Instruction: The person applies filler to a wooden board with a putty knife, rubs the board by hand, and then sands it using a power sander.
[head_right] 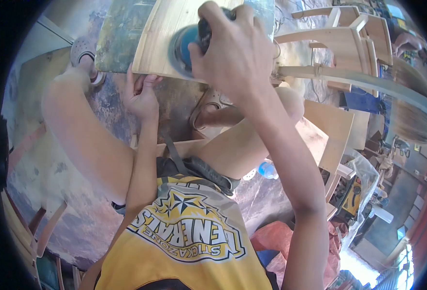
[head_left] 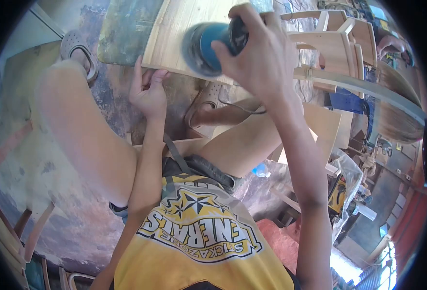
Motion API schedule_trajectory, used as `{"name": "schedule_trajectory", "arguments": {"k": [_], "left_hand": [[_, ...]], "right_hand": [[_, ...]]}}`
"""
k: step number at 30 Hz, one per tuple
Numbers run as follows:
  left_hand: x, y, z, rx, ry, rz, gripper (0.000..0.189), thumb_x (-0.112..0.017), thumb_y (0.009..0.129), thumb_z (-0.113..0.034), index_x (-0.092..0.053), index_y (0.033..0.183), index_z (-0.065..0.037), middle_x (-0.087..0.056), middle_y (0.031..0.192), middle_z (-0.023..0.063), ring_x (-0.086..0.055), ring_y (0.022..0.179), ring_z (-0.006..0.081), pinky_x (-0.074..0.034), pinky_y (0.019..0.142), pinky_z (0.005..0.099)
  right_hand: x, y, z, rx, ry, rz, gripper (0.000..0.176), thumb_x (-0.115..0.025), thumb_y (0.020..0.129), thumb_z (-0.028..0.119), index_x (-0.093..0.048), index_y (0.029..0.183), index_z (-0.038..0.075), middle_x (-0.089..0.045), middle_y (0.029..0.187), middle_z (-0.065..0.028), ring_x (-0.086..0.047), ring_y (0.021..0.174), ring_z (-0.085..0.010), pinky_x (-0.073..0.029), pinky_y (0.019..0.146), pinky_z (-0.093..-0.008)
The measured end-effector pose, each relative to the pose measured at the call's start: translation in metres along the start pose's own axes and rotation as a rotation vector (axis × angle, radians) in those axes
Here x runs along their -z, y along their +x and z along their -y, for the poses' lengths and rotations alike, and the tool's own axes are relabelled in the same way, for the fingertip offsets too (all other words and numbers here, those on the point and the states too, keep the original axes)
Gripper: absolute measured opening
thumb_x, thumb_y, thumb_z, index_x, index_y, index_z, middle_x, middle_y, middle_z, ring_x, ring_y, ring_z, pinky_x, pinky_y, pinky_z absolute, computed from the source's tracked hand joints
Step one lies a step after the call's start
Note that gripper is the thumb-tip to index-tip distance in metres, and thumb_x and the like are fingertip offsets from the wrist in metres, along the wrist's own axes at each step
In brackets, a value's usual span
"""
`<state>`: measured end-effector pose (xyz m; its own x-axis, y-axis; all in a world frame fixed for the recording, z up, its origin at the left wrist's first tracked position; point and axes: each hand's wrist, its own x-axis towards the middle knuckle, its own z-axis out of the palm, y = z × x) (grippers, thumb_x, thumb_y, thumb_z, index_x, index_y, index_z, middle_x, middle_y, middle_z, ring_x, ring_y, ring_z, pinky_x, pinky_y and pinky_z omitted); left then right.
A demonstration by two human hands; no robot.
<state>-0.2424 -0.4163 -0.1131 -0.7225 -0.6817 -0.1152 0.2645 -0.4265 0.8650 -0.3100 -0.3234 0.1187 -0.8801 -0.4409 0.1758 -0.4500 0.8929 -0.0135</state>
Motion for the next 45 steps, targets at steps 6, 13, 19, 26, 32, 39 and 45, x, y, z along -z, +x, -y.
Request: {"name": "schedule_trajectory", "arguments": {"k": [6,13,19,26,32,39,45], "left_hand": [[-0.002,-0.004,-0.008,0.020,0.019,-0.008,0.057,-0.069,0.089,0.013,-0.051,0.142,0.008,-0.074,0.103,0.0201,-0.071,0.085,0.0172,-0.062,0.076,0.0303],[0.002,-0.001,-0.002,-0.020,0.045,0.011,0.055,-0.068,0.090,0.011,-0.050,0.142,0.010,-0.073,0.104,0.0213,-0.071,0.087,0.0185,-0.064,0.076,0.0322],[0.001,-0.001,-0.003,-0.025,0.038,0.019,0.054,-0.065,0.093,0.010,-0.045,0.143,0.012,-0.072,0.105,0.0222,-0.072,0.092,0.0220,-0.066,0.078,0.0364],[0.002,-0.001,-0.004,-0.037,-0.036,0.044,0.055,-0.067,0.091,0.010,-0.046,0.142,0.012,-0.073,0.102,0.0207,-0.071,0.090,0.0193,-0.065,0.077,0.0334],[0.003,0.002,-0.006,0.027,0.113,0.016,0.056,-0.064,0.093,0.010,-0.044,0.145,0.012,-0.072,0.101,0.0199,-0.072,0.087,0.0209,-0.066,0.077,0.0364],[0.004,0.000,-0.004,0.034,0.004,-0.013,0.057,-0.063,0.091,0.013,-0.046,0.145,0.009,-0.073,0.102,0.0209,-0.072,0.087,0.0202,-0.064,0.077,0.0340],[0.006,0.000,-0.004,0.032,0.020,0.020,0.059,-0.067,0.092,0.008,-0.043,0.146,0.010,-0.073,0.103,0.0226,-0.073,0.089,0.0216,-0.064,0.076,0.0333]], "right_hand": [[-0.001,0.008,-0.017,-0.118,0.077,0.062,0.044,-0.080,0.074,0.019,-0.060,0.112,0.011,-0.061,0.098,-0.0197,-0.062,0.093,-0.0397,-0.049,0.080,-0.0489],[-0.017,-0.017,-0.034,-0.052,-0.039,-0.062,0.049,-0.086,0.072,0.031,-0.066,0.113,0.015,-0.066,0.100,-0.0152,-0.069,0.089,-0.0348,-0.055,0.079,-0.0456],[0.001,-0.017,-0.035,-0.001,-0.168,-0.131,0.043,-0.079,0.076,0.018,-0.062,0.113,0.007,-0.062,0.096,-0.0186,-0.063,0.092,-0.0383,-0.051,0.079,-0.0473],[-0.003,-0.009,-0.035,-0.150,0.044,-0.045,0.041,-0.080,0.075,0.020,-0.062,0.110,0.007,-0.062,0.099,-0.0203,-0.065,0.089,-0.0383,-0.052,0.078,-0.0474],[-0.009,-0.027,-0.031,-0.088,-0.047,-0.025,0.046,-0.084,0.075,0.029,-0.065,0.114,0.014,-0.065,0.101,-0.0166,-0.068,0.091,-0.0352,-0.055,0.079,-0.0457],[-0.002,-0.022,-0.029,-0.036,-0.015,0.016,0.044,-0.084,0.072,0.023,-0.065,0.111,0.017,-0.060,0.101,-0.0173,-0.064,0.096,-0.0394,-0.054,0.076,-0.0488],[-0.012,0.000,-0.053,-0.109,0.027,0.008,0.045,-0.084,0.073,0.022,-0.065,0.113,0.017,-0.060,0.102,-0.0179,-0.065,0.094,-0.0394,-0.054,0.077,-0.0482]]}}
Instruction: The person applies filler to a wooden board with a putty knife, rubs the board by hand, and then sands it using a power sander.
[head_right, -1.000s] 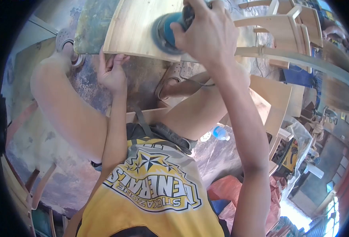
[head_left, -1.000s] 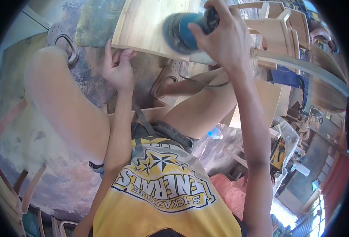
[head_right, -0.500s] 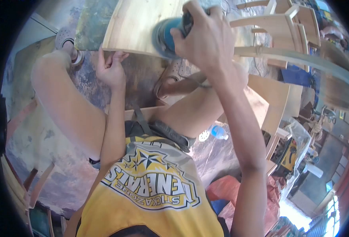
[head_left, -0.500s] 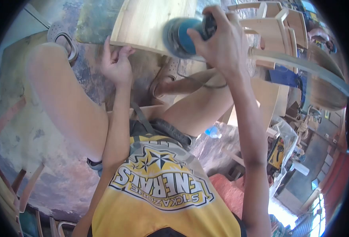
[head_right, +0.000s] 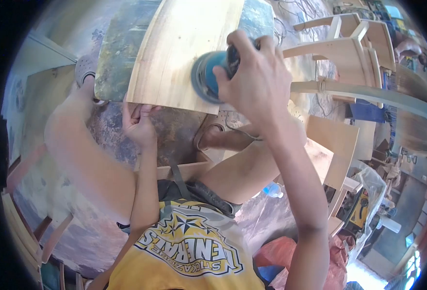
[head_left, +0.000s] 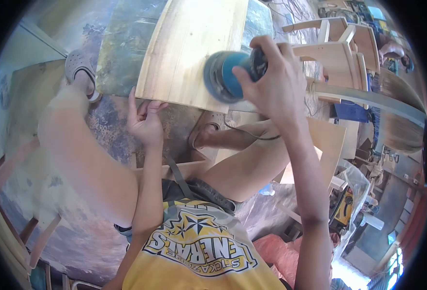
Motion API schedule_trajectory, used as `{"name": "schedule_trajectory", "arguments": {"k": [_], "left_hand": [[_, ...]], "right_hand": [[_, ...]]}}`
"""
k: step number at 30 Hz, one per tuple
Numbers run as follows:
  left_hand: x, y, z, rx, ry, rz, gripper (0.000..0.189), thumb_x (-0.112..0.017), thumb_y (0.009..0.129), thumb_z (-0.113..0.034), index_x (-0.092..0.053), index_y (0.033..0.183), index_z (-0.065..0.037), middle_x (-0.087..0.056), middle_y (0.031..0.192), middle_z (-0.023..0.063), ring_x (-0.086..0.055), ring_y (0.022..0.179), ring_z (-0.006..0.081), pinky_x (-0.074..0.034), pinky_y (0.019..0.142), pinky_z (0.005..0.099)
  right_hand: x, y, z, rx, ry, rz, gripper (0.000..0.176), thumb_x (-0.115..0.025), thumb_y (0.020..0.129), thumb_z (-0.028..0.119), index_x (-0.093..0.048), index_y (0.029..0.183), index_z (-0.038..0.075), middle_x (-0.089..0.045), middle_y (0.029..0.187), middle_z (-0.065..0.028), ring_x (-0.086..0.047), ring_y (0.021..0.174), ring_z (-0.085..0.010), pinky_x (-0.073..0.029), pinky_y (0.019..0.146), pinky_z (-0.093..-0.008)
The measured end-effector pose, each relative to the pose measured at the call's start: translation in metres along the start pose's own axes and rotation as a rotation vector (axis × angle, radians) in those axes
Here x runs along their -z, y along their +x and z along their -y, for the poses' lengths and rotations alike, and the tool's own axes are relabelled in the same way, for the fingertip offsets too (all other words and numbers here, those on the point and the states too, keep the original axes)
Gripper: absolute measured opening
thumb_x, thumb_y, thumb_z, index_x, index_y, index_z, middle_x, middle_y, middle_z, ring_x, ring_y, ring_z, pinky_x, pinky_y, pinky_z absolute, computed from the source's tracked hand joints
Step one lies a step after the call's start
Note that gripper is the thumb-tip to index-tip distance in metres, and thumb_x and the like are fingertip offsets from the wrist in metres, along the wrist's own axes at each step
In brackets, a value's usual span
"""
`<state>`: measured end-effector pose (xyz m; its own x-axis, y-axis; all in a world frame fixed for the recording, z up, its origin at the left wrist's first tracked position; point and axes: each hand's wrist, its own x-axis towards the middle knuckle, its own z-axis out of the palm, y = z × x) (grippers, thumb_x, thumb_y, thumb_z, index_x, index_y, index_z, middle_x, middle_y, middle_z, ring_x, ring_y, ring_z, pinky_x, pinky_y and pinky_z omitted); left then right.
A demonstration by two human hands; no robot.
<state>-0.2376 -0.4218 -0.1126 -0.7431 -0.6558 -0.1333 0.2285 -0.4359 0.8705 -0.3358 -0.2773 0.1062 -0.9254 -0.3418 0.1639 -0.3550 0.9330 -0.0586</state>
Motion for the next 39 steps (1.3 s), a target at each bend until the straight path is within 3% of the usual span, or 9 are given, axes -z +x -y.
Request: {"name": "schedule_trajectory", "arguments": {"k": [7,10,15,24,27,30,32,37,39], "left_hand": [[0.004,0.000,0.008,-0.052,0.074,-0.049,0.059,-0.069,0.094,0.003,-0.042,0.146,0.009,-0.072,0.110,0.0213,-0.072,0.093,0.0203,-0.063,0.075,0.0313],[0.014,0.000,0.016,-0.074,0.083,-0.041,0.056,-0.069,0.094,0.002,-0.044,0.144,0.008,-0.071,0.114,0.0212,-0.071,0.095,0.0197,-0.061,0.076,0.0295],[0.019,0.000,0.014,-0.082,0.179,-0.028,0.058,-0.072,0.096,-0.007,-0.044,0.143,0.010,-0.069,0.120,0.0208,-0.070,0.102,0.0196,-0.056,0.080,0.0250],[0.016,-0.002,0.010,-0.045,0.115,-0.009,0.057,-0.073,0.095,-0.008,-0.046,0.142,0.010,-0.067,0.123,0.0184,-0.068,0.107,0.0198,-0.058,0.083,0.0283],[0.014,-0.014,-0.011,-0.007,0.382,-0.007,0.065,-0.070,0.096,-0.005,-0.035,0.149,0.010,-0.064,0.126,0.0237,-0.067,0.112,0.0285,-0.060,0.088,0.0364],[0.032,-0.056,-0.089,-0.040,0.370,-0.072,0.087,-0.068,0.095,-0.005,-0.007,0.157,0.002,-0.060,0.129,0.0305,-0.063,0.117,0.0473,-0.059,0.092,0.0474],[0.090,-0.070,-0.135,-0.037,0.545,0.089,0.078,-0.070,0.094,-0.008,-0.020,0.152,0.005,-0.062,0.125,0.0279,-0.065,0.114,0.0443,-0.059,0.092,0.0452],[0.160,-0.031,-0.200,-0.331,0.627,-0.390,0.030,-0.056,0.102,-0.021,-0.061,0.129,-0.009,-0.067,0.120,0.0047,-0.068,0.106,0.0157,-0.056,0.090,0.0398],[0.215,-0.019,-0.121,-0.258,1.617,-0.196,0.033,-0.049,0.104,-0.019,-0.059,0.133,-0.007,-0.067,0.120,0.0021,-0.066,0.110,0.0152,-0.055,0.094,0.0335]], "right_hand": [[-0.016,0.064,-0.039,-0.046,-0.149,-0.078,0.048,-0.082,0.075,0.036,-0.064,0.116,0.017,-0.065,0.104,-0.0156,-0.068,0.095,-0.0366,-0.054,0.080,-0.0468],[-0.015,0.089,-0.049,0.035,-0.009,-0.153,0.040,-0.080,0.074,0.020,-0.061,0.108,0.007,-0.063,0.098,-0.0199,-0.065,0.089,-0.0394,-0.052,0.077,-0.0478],[-0.021,0.138,-0.066,-0.033,0.019,-0.077,0.037,-0.077,0.075,0.021,-0.060,0.104,0.007,-0.069,0.082,-0.0173,-0.069,0.083,-0.0380,-0.053,0.075,-0.0462],[-0.021,0.152,-0.061,-0.022,-0.103,-0.078,0.036,-0.074,0.075,0.026,-0.061,0.103,0.008,-0.070,0.085,-0.0199,-0.069,0.090,-0.0401,-0.053,0.078,-0.0492],[-0.027,0.113,-0.050,0.032,-0.128,-0.068,0.047,-0.082,0.075,0.036,-0.064,0.115,0.018,-0.065,0.104,-0.0163,-0.068,0.093,-0.0377,-0.054,0.079,-0.0472],[-0.012,0.061,-0.026,-0.058,-0.016,-0.002,0.044,-0.080,0.075,0.029,-0.065,0.115,0.018,-0.063,0.102,-0.0221,-0.067,0.093,-0.0437,-0.055,0.077,-0.0507],[-0.010,0.046,-0.030,-0.058,-0.077,-0.025,0.048,-0.083,0.075,0.031,-0.064,0.116,0.018,-0.065,0.102,-0.0140,-0.069,0.093,-0.0365,-0.055,0.080,-0.0450],[-0.023,0.091,-0.070,-0.078,-0.118,-0.099,0.048,-0.080,0.075,0.035,-0.064,0.117,0.018,-0.067,0.109,-0.0155,-0.069,0.096,-0.0367,-0.054,0.082,-0.0463],[-0.025,0.112,-0.077,-0.073,-0.142,-0.123,0.048,-0.078,0.075,0.035,-0.064,0.117,0.017,-0.067,0.111,-0.0163,-0.069,0.097,-0.0369,-0.054,0.082,-0.0470]]}}
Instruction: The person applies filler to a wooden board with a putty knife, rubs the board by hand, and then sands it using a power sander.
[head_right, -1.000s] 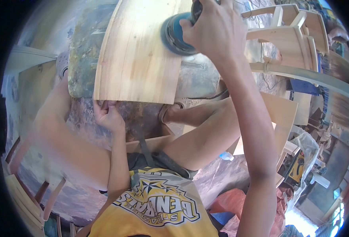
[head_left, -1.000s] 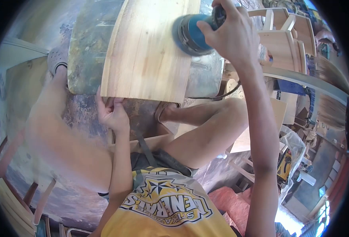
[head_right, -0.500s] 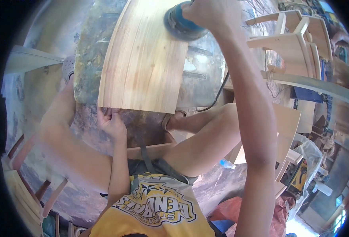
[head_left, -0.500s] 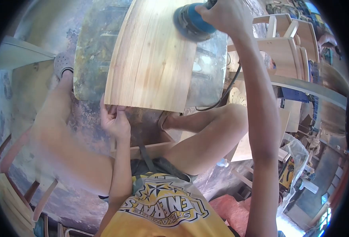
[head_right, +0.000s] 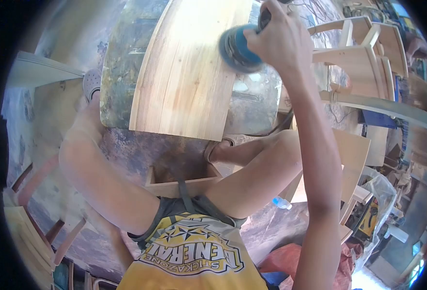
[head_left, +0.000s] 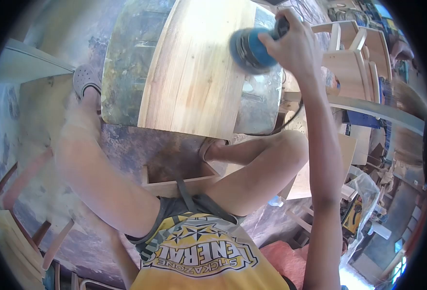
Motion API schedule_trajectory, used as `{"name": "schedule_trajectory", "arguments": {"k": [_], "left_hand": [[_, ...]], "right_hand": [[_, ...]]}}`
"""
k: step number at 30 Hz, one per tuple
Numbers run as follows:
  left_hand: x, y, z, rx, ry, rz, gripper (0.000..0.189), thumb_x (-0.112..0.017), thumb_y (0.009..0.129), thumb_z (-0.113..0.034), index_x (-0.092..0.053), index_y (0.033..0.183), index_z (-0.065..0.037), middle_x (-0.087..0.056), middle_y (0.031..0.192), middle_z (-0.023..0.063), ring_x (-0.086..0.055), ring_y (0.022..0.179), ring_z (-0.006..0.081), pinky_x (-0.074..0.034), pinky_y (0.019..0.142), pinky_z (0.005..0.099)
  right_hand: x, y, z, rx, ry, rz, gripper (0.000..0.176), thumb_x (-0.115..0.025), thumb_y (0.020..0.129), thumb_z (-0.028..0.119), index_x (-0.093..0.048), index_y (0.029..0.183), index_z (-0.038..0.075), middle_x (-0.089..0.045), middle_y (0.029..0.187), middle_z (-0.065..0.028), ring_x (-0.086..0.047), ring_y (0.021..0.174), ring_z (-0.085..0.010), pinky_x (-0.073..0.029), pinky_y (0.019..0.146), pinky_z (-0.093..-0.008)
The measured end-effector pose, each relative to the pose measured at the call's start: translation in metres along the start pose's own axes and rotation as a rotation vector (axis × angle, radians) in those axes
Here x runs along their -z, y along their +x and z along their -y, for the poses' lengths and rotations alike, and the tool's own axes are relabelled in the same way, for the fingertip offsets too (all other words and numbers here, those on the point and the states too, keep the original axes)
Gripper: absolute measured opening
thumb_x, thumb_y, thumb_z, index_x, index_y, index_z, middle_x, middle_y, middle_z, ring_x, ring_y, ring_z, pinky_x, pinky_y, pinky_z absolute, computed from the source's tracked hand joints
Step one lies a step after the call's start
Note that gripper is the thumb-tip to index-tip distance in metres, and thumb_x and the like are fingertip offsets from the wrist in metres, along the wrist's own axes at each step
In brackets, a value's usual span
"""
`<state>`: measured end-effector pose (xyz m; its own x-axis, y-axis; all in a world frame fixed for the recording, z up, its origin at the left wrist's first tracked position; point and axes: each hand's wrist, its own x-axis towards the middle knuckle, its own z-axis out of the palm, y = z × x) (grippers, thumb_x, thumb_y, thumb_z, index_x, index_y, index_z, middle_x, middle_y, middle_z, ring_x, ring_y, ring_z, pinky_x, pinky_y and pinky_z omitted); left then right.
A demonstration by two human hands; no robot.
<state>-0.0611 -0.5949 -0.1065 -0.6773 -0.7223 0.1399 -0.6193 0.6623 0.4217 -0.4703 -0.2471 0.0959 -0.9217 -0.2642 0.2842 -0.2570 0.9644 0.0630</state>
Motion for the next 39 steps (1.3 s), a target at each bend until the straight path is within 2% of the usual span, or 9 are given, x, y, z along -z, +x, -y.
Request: {"name": "schedule_trajectory", "arguments": {"k": [2,5,9,14,21,26,29,36,39], "left_hand": [[-0.074,0.036,-0.015,-0.075,0.100,0.143,0.033,-0.049,0.104,-0.019,-0.059,0.133,-0.007,-0.067,0.120,0.0022,-0.066,0.110,0.0151,-0.055,0.093,0.0333],[-0.111,0.069,-0.039,-0.083,0.020,0.173,0.033,-0.049,0.104,-0.019,-0.059,0.133,-0.007,-0.067,0.119,0.0022,-0.066,0.109,0.0150,-0.054,0.093,0.0330],[-0.110,0.082,-0.053,-0.100,-0.007,0.161,0.033,-0.049,0.104,-0.019,-0.059,0.133,-0.006,-0.067,0.119,0.0023,-0.066,0.108,0.0148,-0.054,0.092,0.0325],[-0.109,0.093,-0.055,-0.123,-0.042,0.165,0.033,-0.049,0.104,-0.019,-0.058,0.133,-0.006,-0.067,0.118,0.0024,-0.065,0.107,0.0145,-0.054,0.091,0.0320],[-0.104,0.096,-0.058,-0.130,-0.073,0.160,0.034,-0.049,0.104,-0.019,-0.058,0.133,-0.006,-0.067,0.117,0.0026,-0.065,0.105,0.0141,-0.053,0.089,0.0313],[-0.104,0.100,-0.058,-0.131,-0.091,0.165,0.034,-0.048,0.104,-0.019,-0.058,0.133,-0.006,-0.067,0.116,0.0027,-0.065,0.104,0.0139,-0.053,0.088,0.0308],[-0.106,0.099,-0.055,-0.129,-0.093,0.172,0.034,-0.048,0.104,-0.019,-0.058,0.133,-0.006,-0.067,0.116,0.0027,-0.065,0.103,0.0137,-0.053,0.087,0.0305],[-0.105,0.106,-0.056,-0.136,-0.109,0.161,0.034,-0.048,0.104,-0.019,-0.058,0.133,-0.005,-0.067,0.115,0.0029,-0.065,0.101,0.0133,-0.052,0.086,0.0298],[-0.108,0.108,-0.056,-0.129,-0.115,0.168,0.034,-0.048,0.104,-0.019,-0.058,0.133,-0.005,-0.067,0.115,0.0030,-0.064,0.100,0.0132,-0.052,0.085,0.0295]], "right_hand": [[0.007,0.026,0.005,-0.061,0.056,0.030,0.034,-0.074,0.074,0.026,-0.061,0.102,0.009,-0.071,0.087,-0.0205,-0.068,0.090,-0.0407,-0.054,0.078,-0.0489],[-0.005,0.066,-0.005,-0.129,0.057,0.118,0.034,-0.074,0.073,0.024,-0.061,0.101,0.009,-0.071,0.090,-0.0212,-0.068,0.091,-0.0409,-0.054,0.079,-0.0496],[-0.011,0.079,-0.010,-0.117,0.028,0.033,0.035,-0.074,0.072,0.023,-0.061,0.101,0.009,-0.071,0.092,-0.0213,-0.069,0.091,-0.0410,-0.053,0.080,-0.0502],[0.004,0.019,0.007,-0.053,0.008,-0.028,0.035,-0.074,0.074,0.023,-0.063,0.104,0.008,-0.069,0.095,-0.0202,-0.065,0.100,-0.0391,-0.053,0.084,-0.0498],[0.032,0.005,0.024,-0.197,0.095,0.125,0.035,-0.074,0.073,0.024,-0.066,0.102,0.007,-0.068,0.100,-0.0198,-0.066,0.102,-0.0403,-0.053,0.084,-0.0500],[0.006,-0.010,0.008,-0.031,0.104,-0.129,0.039,-0.072,0.073,0.023,-0.066,0.108,0.006,-0.068,0.109,-0.0236,-0.066,0.103,-0.0427,-0.055,0.084,-0.0519],[0.015,0.012,0.009,-0.112,0.115,0.064,0.040,-0.072,0.073,0.023,-0.066,0.109,0.006,-0.068,0.110,-0.0254,-0.067,0.100,-0.0442,-0.055,0.084,-0.0528],[0.016,0.015,0.005,-0.175,0.027,0.045,0.037,-0.074,0.073,0.022,-0.066,0.105,0.005,-0.068,0.102,-0.0249,-0.066,0.099,-0.0443,-0.054,0.083,-0.0523],[0.008,-0.010,-0.004,0.031,0.156,-0.070,0.034,-0.074,0.073,0.020,-0.065,0.102,0.004,-0.068,0.097,-0.0233,-0.065,0.100,-0.0433,-0.053,0.084,-0.0506]]}}
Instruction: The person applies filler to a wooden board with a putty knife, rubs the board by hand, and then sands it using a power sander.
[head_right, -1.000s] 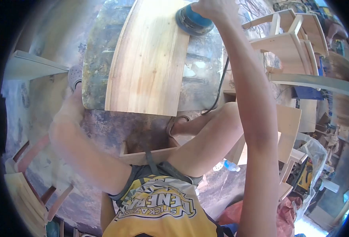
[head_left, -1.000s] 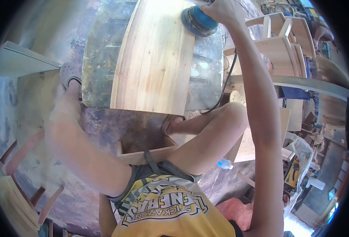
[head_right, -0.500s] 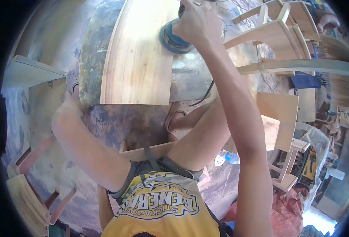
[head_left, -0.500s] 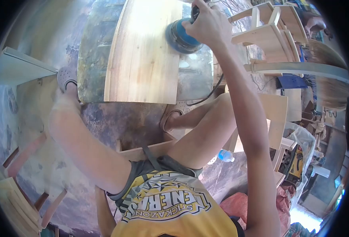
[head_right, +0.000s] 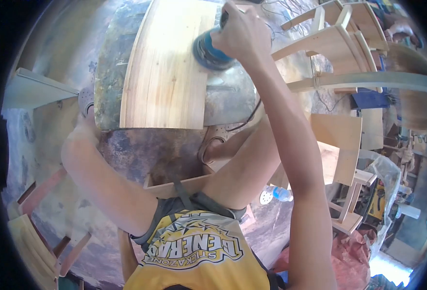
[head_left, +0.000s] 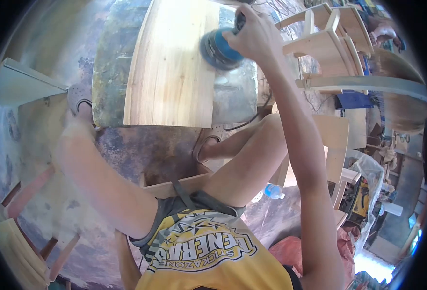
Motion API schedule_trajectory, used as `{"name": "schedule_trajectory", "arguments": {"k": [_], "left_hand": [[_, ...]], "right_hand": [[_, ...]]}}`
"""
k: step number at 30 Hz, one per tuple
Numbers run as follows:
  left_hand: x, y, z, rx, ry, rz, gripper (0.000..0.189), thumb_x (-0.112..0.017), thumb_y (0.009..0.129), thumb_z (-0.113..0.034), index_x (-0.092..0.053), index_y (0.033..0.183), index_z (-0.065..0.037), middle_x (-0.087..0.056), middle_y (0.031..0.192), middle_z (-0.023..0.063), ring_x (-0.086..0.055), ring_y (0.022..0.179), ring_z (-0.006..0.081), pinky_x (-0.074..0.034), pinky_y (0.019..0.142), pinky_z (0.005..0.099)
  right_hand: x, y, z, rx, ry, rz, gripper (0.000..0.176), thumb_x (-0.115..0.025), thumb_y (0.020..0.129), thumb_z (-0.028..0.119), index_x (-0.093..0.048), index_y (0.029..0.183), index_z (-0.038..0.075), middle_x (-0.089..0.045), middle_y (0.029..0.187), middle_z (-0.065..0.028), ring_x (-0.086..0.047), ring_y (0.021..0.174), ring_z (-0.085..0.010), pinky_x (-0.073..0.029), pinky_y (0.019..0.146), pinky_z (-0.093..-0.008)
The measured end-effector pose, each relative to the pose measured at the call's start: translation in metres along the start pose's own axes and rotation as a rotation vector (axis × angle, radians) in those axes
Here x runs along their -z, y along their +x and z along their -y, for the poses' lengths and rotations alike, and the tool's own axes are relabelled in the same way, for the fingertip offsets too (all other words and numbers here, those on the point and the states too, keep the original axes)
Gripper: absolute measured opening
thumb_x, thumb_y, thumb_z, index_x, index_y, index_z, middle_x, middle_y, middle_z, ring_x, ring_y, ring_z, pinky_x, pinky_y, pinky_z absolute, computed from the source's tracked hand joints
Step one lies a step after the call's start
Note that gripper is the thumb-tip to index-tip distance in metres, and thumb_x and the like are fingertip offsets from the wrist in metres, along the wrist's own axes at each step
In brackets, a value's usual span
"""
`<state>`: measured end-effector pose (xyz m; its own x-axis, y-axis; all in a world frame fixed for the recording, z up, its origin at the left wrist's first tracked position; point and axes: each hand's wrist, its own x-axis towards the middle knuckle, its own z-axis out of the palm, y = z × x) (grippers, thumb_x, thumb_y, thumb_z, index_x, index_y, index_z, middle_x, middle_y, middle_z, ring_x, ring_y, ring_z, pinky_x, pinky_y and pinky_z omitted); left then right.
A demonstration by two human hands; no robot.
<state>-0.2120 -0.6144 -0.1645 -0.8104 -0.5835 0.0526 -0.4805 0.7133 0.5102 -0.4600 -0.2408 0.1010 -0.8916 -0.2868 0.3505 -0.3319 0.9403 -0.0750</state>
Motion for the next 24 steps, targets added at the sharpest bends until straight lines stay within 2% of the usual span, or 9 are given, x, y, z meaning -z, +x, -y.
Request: {"name": "schedule_trajectory", "arguments": {"k": [2,3,6,7,11,18,21,22,24], "left_hand": [[-0.001,0.001,-0.001,0.005,0.001,0.011,0.034,-0.048,0.104,-0.019,-0.058,0.133,-0.005,-0.067,0.114,0.0030,-0.064,0.100,0.0131,-0.052,0.085,0.0293],[-0.001,0.001,0.001,0.013,0.001,0.005,0.034,-0.048,0.104,-0.019,-0.058,0.133,-0.005,-0.067,0.114,0.0030,-0.064,0.100,0.0130,-0.052,0.085,0.0292],[-0.001,0.003,0.002,0.004,-0.003,0.012,0.034,-0.048,0.104,-0.019,-0.058,0.133,-0.005,-0.067,0.114,0.0031,-0.064,0.099,0.0128,-0.051,0.084,0.0289],[0.000,0.002,0.002,0.004,-0.006,0.016,0.034,-0.048,0.104,-0.019,-0.058,0.133,-0.005,-0.067,0.114,0.0031,-0.064,0.098,0.0128,-0.051,0.084,0.0288],[0.001,0.002,0.001,0.009,-0.021,0.020,0.034,-0.048,0.104,-0.019,-0.058,0.133,-0.005,-0.067,0.113,0.0032,-0.064,0.097,0.0126,-0.051,0.083,0.0284],[0.001,0.014,0.003,0.012,-0.047,0.006,0.034,-0.048,0.104,-0.020,-0.058,0.134,-0.004,-0.067,0.112,0.0033,-0.064,0.096,0.0122,-0.050,0.081,0.0276],[-0.002,0.018,0.000,0.015,-0.067,0.009,0.034,-0.048,0.104,-0.020,-0.057,0.134,-0.004,-0.067,0.112,0.0034,-0.064,0.095,0.0120,-0.050,0.081,0.0273],[-0.003,0.020,0.005,0.017,-0.074,0.000,0.035,-0.048,0.104,-0.020,-0.057,0.134,-0.004,-0.067,0.112,0.0034,-0.064,0.095,0.0120,-0.050,0.081,0.0272],[-0.008,0.026,0.007,0.019,-0.092,0.004,0.035,-0.048,0.104,-0.020,-0.057,0.134,-0.004,-0.067,0.111,0.0035,-0.064,0.094,0.0119,-0.050,0.080,0.0270]], "right_hand": [[0.011,-0.011,0.015,-0.118,0.026,0.079,0.030,-0.075,0.072,0.018,-0.064,0.096,0.004,-0.067,0.097,-0.0215,-0.064,0.100,-0.0415,-0.053,0.083,-0.0490],[0.007,-0.010,0.012,-0.019,0.006,0.009,0.028,-0.074,0.072,0.019,-0.064,0.093,0.004,-0.068,0.096,-0.0191,-0.064,0.101,-0.0412,-0.053,0.083,-0.0490],[-0.005,0.015,0.014,-0.097,-0.003,-0.011,0.029,-0.074,0.072,0.019,-0.064,0.095,0.004,-0.069,0.101,-0.0215,-0.066,0.099,-0.0426,-0.053,0.082,-0.0507],[0.008,0.036,0.020,-0.155,0.013,0.246,0.040,-0.073,0.073,0.019,-0.064,0.108,0.003,-0.068,0.110,-0.0277,-0.066,0.101,-0.0463,-0.054,0.084,-0.0526],[-0.011,0.080,0.022,-0.178,-0.102,0.211,0.058,-0.071,0.076,0.025,-0.060,0.129,0.006,-0.064,0.120,-0.0320,-0.065,0.109,-0.0484,-0.055,0.092,-0.0533],[-0.025,0.097,0.024,-0.059,-0.080,0.143,0.056,-0.070,0.076,0.026,-0.060,0.128,0.006,-0.065,0.117,-0.0319,-0.066,0.105,-0.0487,-0.054,0.092,-0.0534],[-0.008,0.058,0.042,-0.082,-0.174,0.181,0.053,-0.070,0.075,0.025,-0.061,0.124,0.007,-0.066,0.113,-0.0302,-0.067,0.101,-0.0473,-0.053,0.089,-0.0538],[0.003,0.042,0.049,-0.051,-0.170,0.206,0.052,-0.070,0.073,0.023,-0.061,0.122,0.009,-0.066,0.107,-0.0303,-0.068,0.094,-0.0462,-0.053,0.082,-0.0534],[-0.010,0.010,0.044,0.027,-0.085,0.168,0.048,-0.072,0.073,0.034,-0.063,0.117,0.018,-0.066,0.107,-0.0179,-0.069,0.095,-0.0385,-0.054,0.081,-0.0474]]}}
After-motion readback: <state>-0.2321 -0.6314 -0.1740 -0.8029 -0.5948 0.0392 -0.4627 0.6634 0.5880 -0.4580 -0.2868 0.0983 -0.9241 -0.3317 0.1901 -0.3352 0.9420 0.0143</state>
